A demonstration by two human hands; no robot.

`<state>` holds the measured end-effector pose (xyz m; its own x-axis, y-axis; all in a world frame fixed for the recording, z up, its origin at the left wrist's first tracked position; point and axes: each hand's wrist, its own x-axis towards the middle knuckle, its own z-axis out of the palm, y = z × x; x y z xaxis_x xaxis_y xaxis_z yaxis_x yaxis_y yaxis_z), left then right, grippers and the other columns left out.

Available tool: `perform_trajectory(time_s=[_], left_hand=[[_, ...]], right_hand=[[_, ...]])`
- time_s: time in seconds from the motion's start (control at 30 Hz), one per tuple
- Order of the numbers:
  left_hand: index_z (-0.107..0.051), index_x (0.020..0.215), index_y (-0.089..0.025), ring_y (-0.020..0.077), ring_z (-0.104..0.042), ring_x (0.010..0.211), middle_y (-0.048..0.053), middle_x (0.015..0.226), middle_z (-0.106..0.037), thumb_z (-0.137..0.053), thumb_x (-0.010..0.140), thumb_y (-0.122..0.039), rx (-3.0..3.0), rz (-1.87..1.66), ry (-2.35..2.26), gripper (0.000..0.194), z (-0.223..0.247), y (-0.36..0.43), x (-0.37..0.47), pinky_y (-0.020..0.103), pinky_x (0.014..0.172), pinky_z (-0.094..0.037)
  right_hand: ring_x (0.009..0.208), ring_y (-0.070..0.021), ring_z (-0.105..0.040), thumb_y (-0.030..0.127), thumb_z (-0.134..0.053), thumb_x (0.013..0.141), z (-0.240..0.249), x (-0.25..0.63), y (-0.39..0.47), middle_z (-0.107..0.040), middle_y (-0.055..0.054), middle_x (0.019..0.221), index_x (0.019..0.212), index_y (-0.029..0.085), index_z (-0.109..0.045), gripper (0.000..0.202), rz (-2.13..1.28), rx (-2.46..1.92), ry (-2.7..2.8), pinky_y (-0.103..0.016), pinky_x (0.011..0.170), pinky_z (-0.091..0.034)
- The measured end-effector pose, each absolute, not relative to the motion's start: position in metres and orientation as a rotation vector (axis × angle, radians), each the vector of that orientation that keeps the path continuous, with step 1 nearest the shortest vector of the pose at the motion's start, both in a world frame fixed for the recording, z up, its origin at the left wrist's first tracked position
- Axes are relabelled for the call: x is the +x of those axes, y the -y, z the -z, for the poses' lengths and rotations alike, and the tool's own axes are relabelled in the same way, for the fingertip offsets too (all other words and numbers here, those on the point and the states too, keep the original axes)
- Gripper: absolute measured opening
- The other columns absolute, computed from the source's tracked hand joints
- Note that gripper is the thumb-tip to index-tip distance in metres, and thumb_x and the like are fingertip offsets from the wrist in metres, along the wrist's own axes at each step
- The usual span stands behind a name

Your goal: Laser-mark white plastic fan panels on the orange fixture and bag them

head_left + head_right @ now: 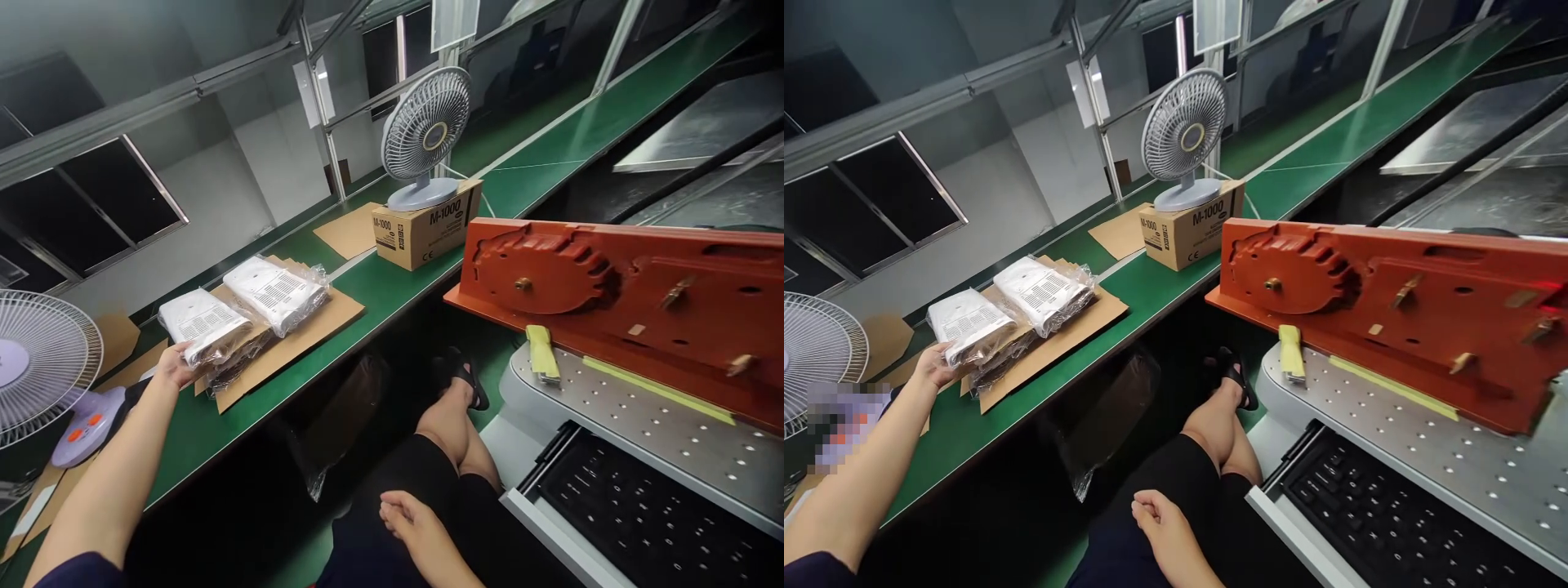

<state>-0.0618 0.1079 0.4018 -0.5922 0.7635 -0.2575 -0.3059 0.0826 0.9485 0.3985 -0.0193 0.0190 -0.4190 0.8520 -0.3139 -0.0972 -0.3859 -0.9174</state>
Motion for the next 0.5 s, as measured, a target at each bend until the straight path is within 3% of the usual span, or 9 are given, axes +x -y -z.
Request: perform_trajectory(time_s=[0.23,0.33,0.5], left_hand=[[-0.058,0.150,-0.007,0.0365,-0.082,0.096,0.022,0.121,-0.077,-0.061,0.078,0.000,0.453,-1.547,-1.575,0.072,-0.388,-0.118,-0.092,0.058,0.092,-0.071],[-0.064,0.143,-0.006,0.0382,-0.081,0.097,0.022,0.117,-0.078,-0.066,0.081,-0.006,0.522,-1.484,-1.703,0.062,-0.384,-0.126,-0.089,0.058,0.091,-0.071],[-0.072,0.123,-0.006,0.0424,-0.079,0.105,0.023,0.105,-0.078,-0.080,0.081,-0.019,0.796,-1.332,-2.325,0.045,-0.382,-0.133,-0.079,0.057,0.092,-0.069]], right_hand=[[0.101,-0.0322,-0.076,0.074,-0.067,0.073,-0.025,0.396,0.015,-0.080,-0.012,0.101,0.103,0.022,-0.072,0.061,-1.957,-1.185,1.092,-0.044,0.094,-0.059],[0.101,-0.0326,-0.076,0.074,-0.067,0.070,-0.030,0.395,0.013,-0.081,-0.014,0.102,0.100,0.022,-0.069,0.060,-1.966,-1.212,1.067,-0.046,0.094,-0.059],[0.102,-0.0320,-0.077,0.072,-0.070,0.069,-0.032,0.396,0.011,-0.082,-0.014,0.104,0.098,0.022,-0.069,0.058,-1.986,-1.221,0.969,-0.045,0.095,-0.060]])
